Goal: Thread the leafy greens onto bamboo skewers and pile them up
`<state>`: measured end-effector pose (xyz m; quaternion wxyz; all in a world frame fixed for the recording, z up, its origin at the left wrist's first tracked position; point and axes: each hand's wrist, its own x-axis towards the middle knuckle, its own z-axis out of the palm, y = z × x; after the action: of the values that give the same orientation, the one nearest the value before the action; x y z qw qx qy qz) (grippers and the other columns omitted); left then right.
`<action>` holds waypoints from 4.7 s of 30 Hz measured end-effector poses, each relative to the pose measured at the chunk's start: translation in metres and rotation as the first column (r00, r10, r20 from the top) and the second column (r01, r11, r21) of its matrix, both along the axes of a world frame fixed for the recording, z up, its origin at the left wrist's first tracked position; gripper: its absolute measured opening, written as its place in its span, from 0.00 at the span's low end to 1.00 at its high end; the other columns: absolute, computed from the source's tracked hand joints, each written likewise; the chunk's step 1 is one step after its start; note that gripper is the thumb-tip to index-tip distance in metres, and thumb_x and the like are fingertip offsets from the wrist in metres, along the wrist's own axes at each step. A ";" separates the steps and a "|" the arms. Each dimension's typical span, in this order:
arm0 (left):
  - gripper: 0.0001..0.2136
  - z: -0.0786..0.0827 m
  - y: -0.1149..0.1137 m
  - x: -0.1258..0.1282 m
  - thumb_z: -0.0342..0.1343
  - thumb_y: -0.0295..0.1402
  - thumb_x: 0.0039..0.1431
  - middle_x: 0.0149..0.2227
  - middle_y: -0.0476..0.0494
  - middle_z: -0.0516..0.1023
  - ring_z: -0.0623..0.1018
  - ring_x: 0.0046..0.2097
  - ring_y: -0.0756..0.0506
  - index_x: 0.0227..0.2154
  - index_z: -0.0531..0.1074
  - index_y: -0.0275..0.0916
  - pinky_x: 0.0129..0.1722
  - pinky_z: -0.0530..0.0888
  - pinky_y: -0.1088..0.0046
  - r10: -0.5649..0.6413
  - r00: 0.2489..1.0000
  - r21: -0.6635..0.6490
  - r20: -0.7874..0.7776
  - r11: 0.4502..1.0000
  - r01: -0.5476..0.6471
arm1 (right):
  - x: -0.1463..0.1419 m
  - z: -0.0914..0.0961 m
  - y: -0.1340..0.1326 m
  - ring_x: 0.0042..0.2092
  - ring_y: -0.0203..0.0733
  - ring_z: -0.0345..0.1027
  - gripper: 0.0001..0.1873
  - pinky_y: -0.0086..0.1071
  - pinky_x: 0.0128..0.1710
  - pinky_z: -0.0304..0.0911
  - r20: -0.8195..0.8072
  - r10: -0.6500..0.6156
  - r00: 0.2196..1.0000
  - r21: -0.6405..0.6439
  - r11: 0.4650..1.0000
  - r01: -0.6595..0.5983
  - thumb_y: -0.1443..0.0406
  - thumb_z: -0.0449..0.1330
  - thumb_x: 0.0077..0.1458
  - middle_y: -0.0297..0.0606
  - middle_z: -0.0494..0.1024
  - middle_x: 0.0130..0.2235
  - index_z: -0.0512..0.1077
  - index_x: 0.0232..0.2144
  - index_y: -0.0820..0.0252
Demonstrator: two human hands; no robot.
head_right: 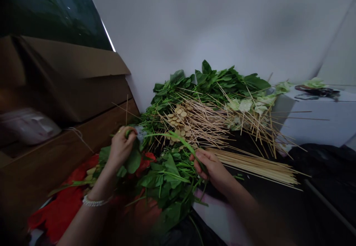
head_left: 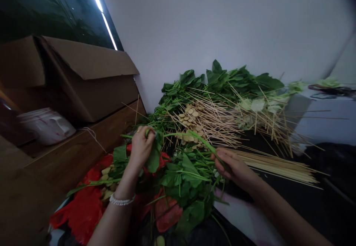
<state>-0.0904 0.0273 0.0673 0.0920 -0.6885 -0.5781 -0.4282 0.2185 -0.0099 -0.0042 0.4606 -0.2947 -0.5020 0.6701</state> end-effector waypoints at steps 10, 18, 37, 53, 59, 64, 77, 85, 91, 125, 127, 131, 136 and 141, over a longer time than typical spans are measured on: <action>0.10 0.036 -0.030 0.026 0.44 0.38 0.66 0.28 0.52 0.72 0.72 0.30 0.48 0.38 0.68 0.41 0.33 0.67 0.73 -0.076 0.970 0.026 0.229 0.997 0.071 | -0.002 -0.002 0.000 0.15 0.25 0.50 0.17 0.23 0.15 0.42 0.079 -0.021 0.997 0.049 0.999 0.017 0.53 0.55 0.61 0.27 0.67 0.20 0.71 0.36 0.61; 0.06 0.020 -0.038 0.079 0.58 0.34 0.59 0.33 0.45 0.75 0.75 0.36 0.46 0.36 0.77 0.39 0.38 0.70 0.71 -0.265 0.959 -0.032 -0.098 0.964 0.264 | -0.004 -0.002 -0.003 0.16 0.26 0.52 0.17 0.22 0.16 0.43 0.109 -0.002 0.994 0.088 0.996 -0.008 0.52 0.54 0.62 0.27 0.68 0.21 0.69 0.35 0.60; 0.08 0.010 -0.018 0.084 0.48 0.32 0.56 0.20 0.54 0.64 0.64 0.23 0.51 0.26 0.71 0.38 0.24 0.61 0.76 -0.215 0.759 -0.199 0.614 0.889 0.413 | 0.001 0.008 -0.004 0.16 0.26 0.51 0.15 0.23 0.16 0.41 -0.003 0.014 1.000 0.079 0.997 -0.014 0.53 0.58 0.60 0.27 0.67 0.20 0.71 0.34 0.60; 0.38 -0.068 -0.043 0.125 0.51 0.57 0.56 0.65 0.36 0.60 0.54 0.67 0.32 0.66 0.51 0.46 0.63 0.47 0.41 -0.622 0.771 -0.573 -0.137 0.685 0.451 | 0.014 0.009 0.006 0.16 0.27 0.52 0.15 0.26 0.17 0.44 -0.057 -0.123 0.991 -0.004 0.992 0.123 0.53 0.63 0.54 0.27 0.67 0.20 0.71 0.33 0.59; 0.24 -0.026 -0.074 0.115 0.54 0.49 0.60 0.62 0.44 0.67 0.54 0.68 0.38 0.57 0.67 0.49 0.66 0.42 0.47 -0.541 0.835 -0.389 -0.103 0.794 0.467 | 0.011 0.002 0.004 0.17 0.29 0.54 0.16 0.27 0.18 0.45 0.027 -0.116 0.993 -0.004 0.993 0.116 0.52 0.63 0.53 0.29 0.68 0.21 0.72 0.35 0.59; 0.11 -0.015 -0.094 0.044 0.52 0.37 0.64 0.49 0.42 0.79 0.72 0.55 0.41 0.42 0.78 0.45 0.56 0.66 0.59 -0.393 0.917 -0.284 0.069 0.873 0.396 | 0.013 -0.005 0.006 0.18 0.29 0.54 0.17 0.27 0.18 0.44 0.073 -0.124 0.990 0.002 0.992 0.125 0.52 0.62 0.55 0.30 0.69 0.22 0.74 0.38 0.59; 0.05 -0.050 -0.114 -0.036 0.56 0.33 0.58 0.33 0.44 0.77 0.73 0.40 0.41 0.29 0.75 0.42 0.41 0.68 0.64 -0.035 0.989 -0.431 -0.142 0.902 -0.030 | 0.009 -0.010 0.006 0.18 0.29 0.55 0.16 0.28 0.17 0.45 0.113 -0.127 0.985 0.054 0.991 0.122 0.52 0.61 0.56 0.30 0.69 0.22 0.73 0.37 0.59; 0.12 -0.033 -0.120 -0.029 0.64 0.37 0.49 0.27 0.49 0.75 0.77 0.29 0.48 0.33 0.69 0.41 0.29 0.74 0.73 0.110 0.299 -0.275 0.948 0.757 0.593 | 0.006 -0.006 0.002 0.18 0.29 0.55 0.16 0.26 0.17 0.46 0.120 -0.108 0.987 0.060 0.993 0.102 0.53 0.61 0.56 0.29 0.68 0.21 0.74 0.36 0.60; 0.05 -0.041 -0.123 -0.021 0.60 0.24 0.51 0.33 0.43 0.79 0.81 0.35 0.46 0.32 0.73 0.36 0.30 0.78 0.74 0.263 -0.002 -0.202 0.965 0.745 0.635 | 0.006 -0.007 0.001 0.18 0.29 0.55 0.17 0.27 0.18 0.44 0.139 -0.103 0.985 0.069 0.993 0.094 0.52 0.60 0.57 0.31 0.69 0.23 0.74 0.39 0.61; 0.21 -0.043 -0.159 -0.066 0.50 0.32 0.53 0.46 0.42 0.80 0.79 0.46 0.40 0.51 0.71 0.41 0.46 0.75 0.65 0.165 0.981 -0.384 -0.103 0.903 -0.192 | 0.007 -0.011 0.003 0.19 0.28 0.57 0.16 0.24 0.18 0.47 0.150 -0.087 0.985 0.074 0.994 0.076 0.54 0.60 0.58 0.30 0.70 0.22 0.74 0.38 0.62; 0.22 -0.026 -0.167 -0.083 0.51 0.36 0.55 0.48 0.40 0.79 0.79 0.46 0.37 0.53 0.70 0.42 0.45 0.76 0.61 0.370 0.917 -0.299 -0.148 0.867 -0.398 | 0.006 -0.008 0.002 0.19 0.28 0.56 0.16 0.24 0.18 0.48 0.145 -0.084 0.986 0.081 0.994 0.073 0.54 0.60 0.58 0.30 0.70 0.23 0.73 0.38 0.62; 0.29 0.000 -0.184 -0.100 0.55 0.47 0.54 0.56 0.28 0.71 0.71 0.54 0.19 0.57 0.68 0.40 0.42 0.72 0.37 0.767 0.587 -0.091 -0.258 0.585 -0.806 | 0.002 0.001 -0.006 0.19 0.28 0.57 0.16 0.24 0.19 0.51 0.127 -0.004 0.992 0.098 0.995 -0.008 0.55 0.59 0.59 0.31 0.71 0.24 0.74 0.41 0.62; 0.16 -0.026 -0.177 -0.022 0.52 0.44 0.61 0.51 0.40 0.77 0.76 0.51 0.38 0.45 0.78 0.45 0.53 0.72 0.57 0.174 0.983 -0.172 0.063 0.972 -0.161 | -0.011 0.007 -0.027 0.25 0.31 0.64 0.18 0.24 0.23 0.58 0.152 0.260 0.954 0.064 0.960 -0.272 0.56 0.61 0.58 0.36 0.75 0.29 0.75 0.46 0.61; 0.17 -0.060 -0.165 0.085 0.55 0.44 0.60 0.53 0.41 0.76 0.74 0.54 0.40 0.49 0.76 0.45 0.54 0.71 0.63 -0.237 0.789 -0.364 0.566 0.787 0.498 | -0.026 0.004 -0.044 0.29 0.34 0.69 0.16 0.29 0.32 0.66 0.293 0.487 0.823 0.054 0.851 -0.523 0.58 0.64 0.54 0.37 0.77 0.29 0.79 0.43 0.61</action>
<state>-0.0054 -0.1382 0.0069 -0.3260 -0.6582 -0.5206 -0.4353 0.1930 -0.0535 -0.0002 0.2124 -0.2081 -0.6627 0.6873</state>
